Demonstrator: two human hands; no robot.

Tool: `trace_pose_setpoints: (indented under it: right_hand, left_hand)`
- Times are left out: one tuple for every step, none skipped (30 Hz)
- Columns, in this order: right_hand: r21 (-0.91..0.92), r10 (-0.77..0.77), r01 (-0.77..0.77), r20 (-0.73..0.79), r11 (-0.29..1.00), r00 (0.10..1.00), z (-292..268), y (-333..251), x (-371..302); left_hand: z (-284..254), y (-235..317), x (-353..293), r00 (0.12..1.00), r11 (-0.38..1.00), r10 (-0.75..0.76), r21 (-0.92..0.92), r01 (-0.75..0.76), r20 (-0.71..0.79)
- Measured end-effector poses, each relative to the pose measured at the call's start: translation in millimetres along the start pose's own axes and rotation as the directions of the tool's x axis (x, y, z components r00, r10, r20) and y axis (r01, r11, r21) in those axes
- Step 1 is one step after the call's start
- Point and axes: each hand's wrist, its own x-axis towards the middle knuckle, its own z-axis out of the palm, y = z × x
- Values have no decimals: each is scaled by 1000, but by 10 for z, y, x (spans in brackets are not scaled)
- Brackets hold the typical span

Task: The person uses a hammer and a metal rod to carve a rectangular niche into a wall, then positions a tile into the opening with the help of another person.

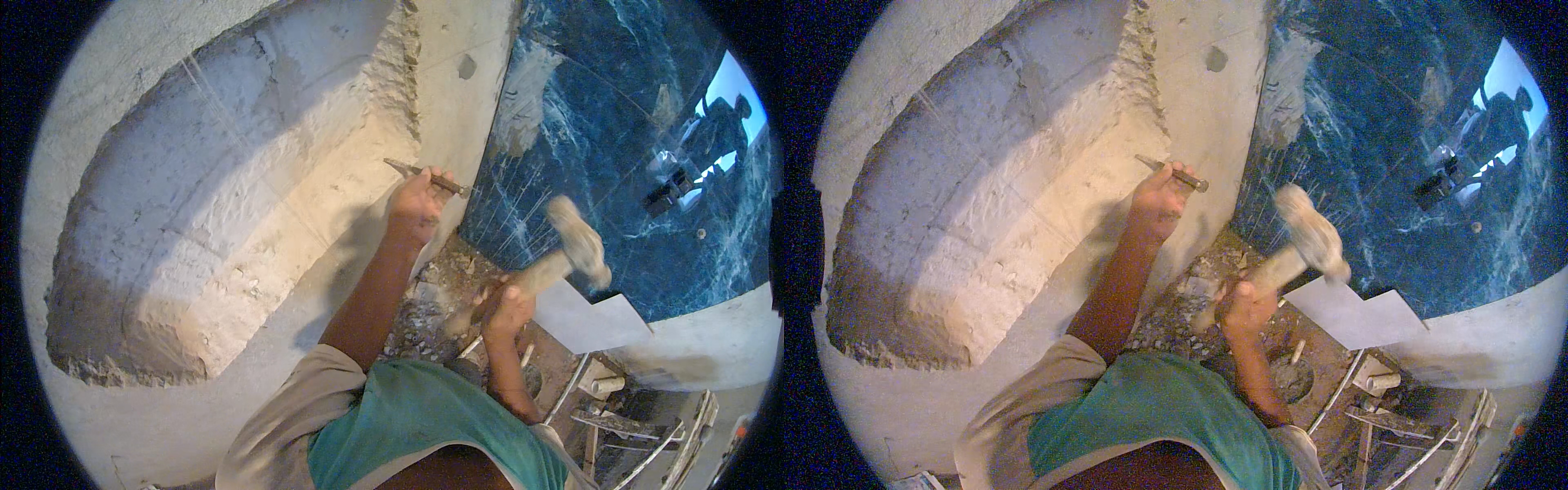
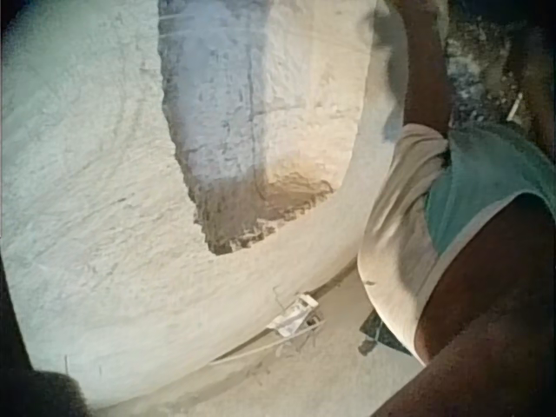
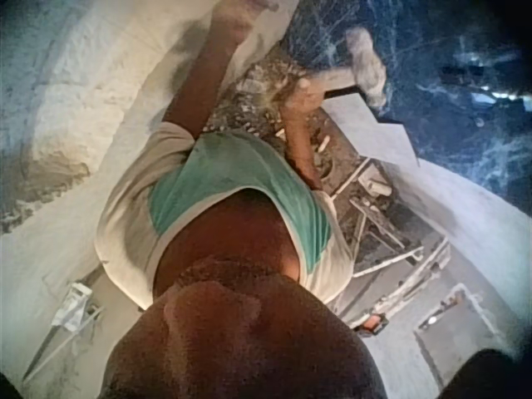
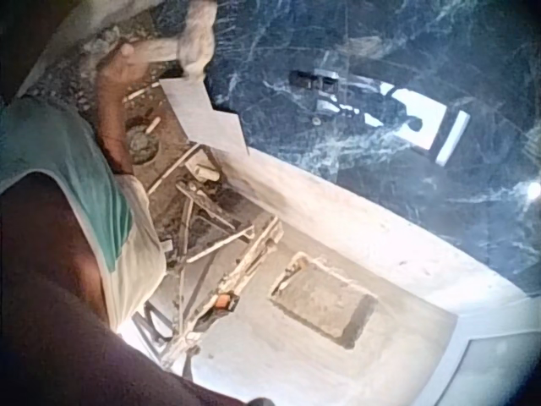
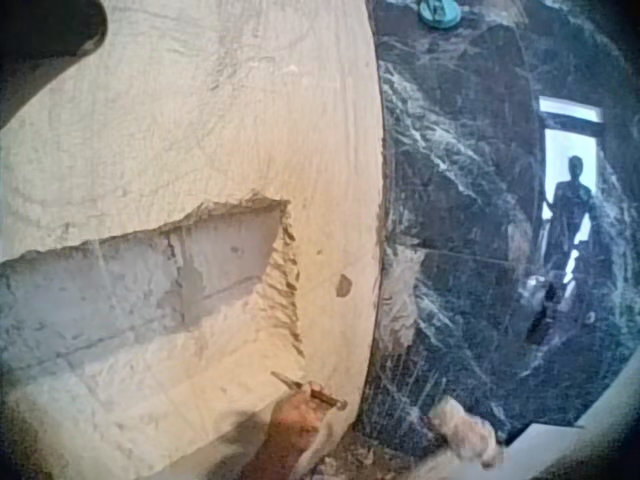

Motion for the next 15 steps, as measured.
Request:
trace_pose_setpoints:
  right_hand:
    - [-179,3,8,64,984,998,-106,216,-32]
    - [-366,10,34,119,930,993,-319,590,-71]
    - [-440,24,44,147,897,989,-152,480,-42]
    - [-510,28,67,177,858,984,29,356,8]
    - [-528,92,-11,127,849,988,-41,372,-31]
    - [-542,154,-90,75,835,985,-164,399,-98]
    - [-556,221,-172,22,813,975,-205,356,-139]
    - [-643,38,-7,34,766,999,-203,312,-92]
    - [-573,107,-85,5,815,994,-201,273,-65]
    - [-494,182,-166,-15,854,983,-209,264,-59]
    - [-406,250,-239,-25,882,968,-169,202,-47]
    - [-350,293,-279,-15,894,956,-109,74,-72]
    - [-401,226,-212,-14,891,974,-150,71,-58]
    - [-446,168,-151,-2,882,986,-196,97,-72]
    - [-489,110,-89,14,868,994,-235,134,-60]
  left_hand:
    - [-5,-10,8,1000,1000,5,-8,-5,16]
    - [-20,-63,45,999,1000,0,-29,1,38]
    - [-81,-77,54,999,999,9,-40,-7,44]
    - [-91,-83,42,1000,1000,8,-13,-8,29]
    - [-101,-86,28,1000,1000,7,13,-7,16]
    - [-108,-90,21,1000,999,5,40,-5,4]
    - [-105,-86,21,1000,996,3,86,-1,-19]
    - [-97,-76,40,999,991,1,132,4,-42]
    - [-93,-80,43,998,984,1,178,11,-64]
    - [-173,-113,21,999,980,-4,199,11,-37]
    - [-248,-137,8,1000,975,-5,221,5,-2]
    - [-327,-154,-12,999,970,-6,243,-3,33]
    - [-230,-201,-61,999,970,-35,242,32,9]
    - [-85,-190,-184,998,967,-55,247,59,-25]
    - [18,-176,-239,996,964,-73,251,85,-59]
